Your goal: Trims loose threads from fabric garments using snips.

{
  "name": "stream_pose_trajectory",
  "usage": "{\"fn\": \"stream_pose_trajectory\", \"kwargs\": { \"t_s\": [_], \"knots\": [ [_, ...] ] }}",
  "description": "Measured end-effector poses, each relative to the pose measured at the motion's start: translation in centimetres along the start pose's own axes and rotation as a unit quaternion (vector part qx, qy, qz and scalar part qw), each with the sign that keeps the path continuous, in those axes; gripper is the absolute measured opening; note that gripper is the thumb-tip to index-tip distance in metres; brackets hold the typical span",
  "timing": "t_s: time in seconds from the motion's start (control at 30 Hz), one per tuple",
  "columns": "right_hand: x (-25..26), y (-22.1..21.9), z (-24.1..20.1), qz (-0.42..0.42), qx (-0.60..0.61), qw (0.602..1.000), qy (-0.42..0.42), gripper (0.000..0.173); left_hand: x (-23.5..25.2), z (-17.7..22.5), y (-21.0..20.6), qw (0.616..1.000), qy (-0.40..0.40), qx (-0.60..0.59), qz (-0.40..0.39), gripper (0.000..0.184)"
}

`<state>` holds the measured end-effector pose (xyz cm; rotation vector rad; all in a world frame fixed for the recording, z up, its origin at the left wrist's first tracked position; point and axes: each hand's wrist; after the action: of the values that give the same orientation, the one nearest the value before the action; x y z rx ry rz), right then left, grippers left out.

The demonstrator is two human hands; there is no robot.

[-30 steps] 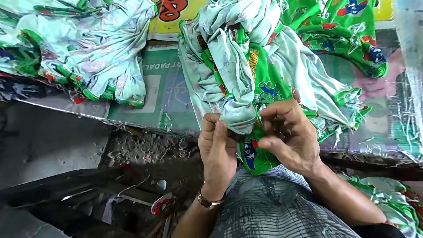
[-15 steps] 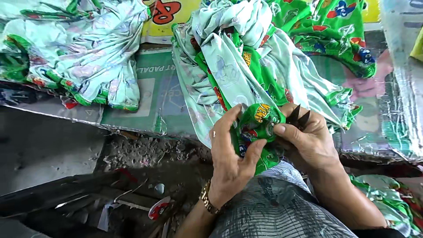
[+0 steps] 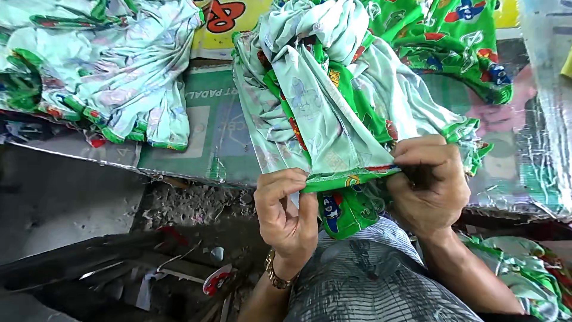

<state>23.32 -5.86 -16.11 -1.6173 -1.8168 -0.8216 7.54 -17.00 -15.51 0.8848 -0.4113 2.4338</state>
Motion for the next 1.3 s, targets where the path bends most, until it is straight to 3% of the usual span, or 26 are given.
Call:
{"fn": "stream_pose_trajectory", "kwargs": {
  "t_s": [0.1,0.23,0.3,0.37,0.43,0.53,0.67,0.73,0.83,0.9,0.97,1.03,1.13,1.3],
  "knots": [
    [-0.3,0.3,0.1,-0.014,0.016,1.000,0.009,0.018,-0.3,0.0,0.3,1.000,0.000,0.020,-0.010,0.027],
    [-0.4,0.2,-0.4,-0.051,0.072,0.996,-0.031,0.020,-0.9,-0.3,0.1,0.968,-0.086,0.219,-0.092,0.030],
    [-0.5,0.0,-0.7,-0.070,0.114,0.989,-0.065,0.022,-0.8,-0.3,-0.4,0.950,-0.107,0.259,-0.137,0.029],
    [-0.5,0.1,-1.1,-0.070,0.159,0.979,-0.103,0.021,-0.6,-0.4,-0.5,0.958,-0.096,0.230,-0.141,0.018],
    [-0.5,0.4,-1.2,-0.066,0.185,0.973,-0.123,0.020,-0.6,-0.4,0.0,0.983,-0.057,0.148,-0.093,0.011],
    [-0.6,0.7,-0.7,-0.098,0.107,0.987,-0.065,0.019,-0.5,0.0,2.0,0.988,-0.068,0.125,-0.057,0.008],
    [-1.1,0.7,-0.2,-0.223,-0.093,0.969,0.043,0.010,-0.5,-0.9,4.5,0.916,-0.118,0.315,-0.221,0.012],
    [-0.9,1.2,-0.4,-0.269,-0.106,0.956,0.046,0.014,-0.5,-0.1,5.3,0.913,-0.084,0.320,-0.238,0.017],
    [0.2,2.5,-1.1,-0.243,-0.018,0.970,-0.012,0.020,-0.6,2.0,5.3,0.952,-0.078,0.248,-0.159,0.017],
    [1.0,2.4,-2.0,-0.194,0.063,0.977,-0.053,0.014,-0.7,2.8,4.3,0.966,-0.072,0.217,-0.120,0.015],
    [1.4,1.4,-2.7,-0.165,0.148,0.970,-0.103,0.010,-0.7,2.7,3.2,0.959,-0.038,0.248,-0.135,0.021],
    [1.2,-0.1,-2.5,-0.188,0.198,0.948,-0.163,0.013,-0.7,1.8,2.2,0.930,-0.015,0.324,-0.175,0.035],
    [0.6,-1.9,-1.6,-0.256,0.118,0.930,-0.234,0.019,-1.3,0.3,1.8,0.901,-0.014,0.379,-0.211,0.027],
    [0.7,-2.2,-1.6,-0.288,0.053,0.931,-0.217,0.018,-1.9,0.0,3.2,0.947,-0.008,0.277,-0.160,0.010]
  ]
}}
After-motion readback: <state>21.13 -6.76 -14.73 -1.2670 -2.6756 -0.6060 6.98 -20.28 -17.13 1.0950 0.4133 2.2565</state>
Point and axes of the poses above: each hand's wrist, its own x-axis towards the middle knuckle, its own y-axis out of the back of the hand, z = x × y, and after that the axes turned 11 degrees about z, right-handed
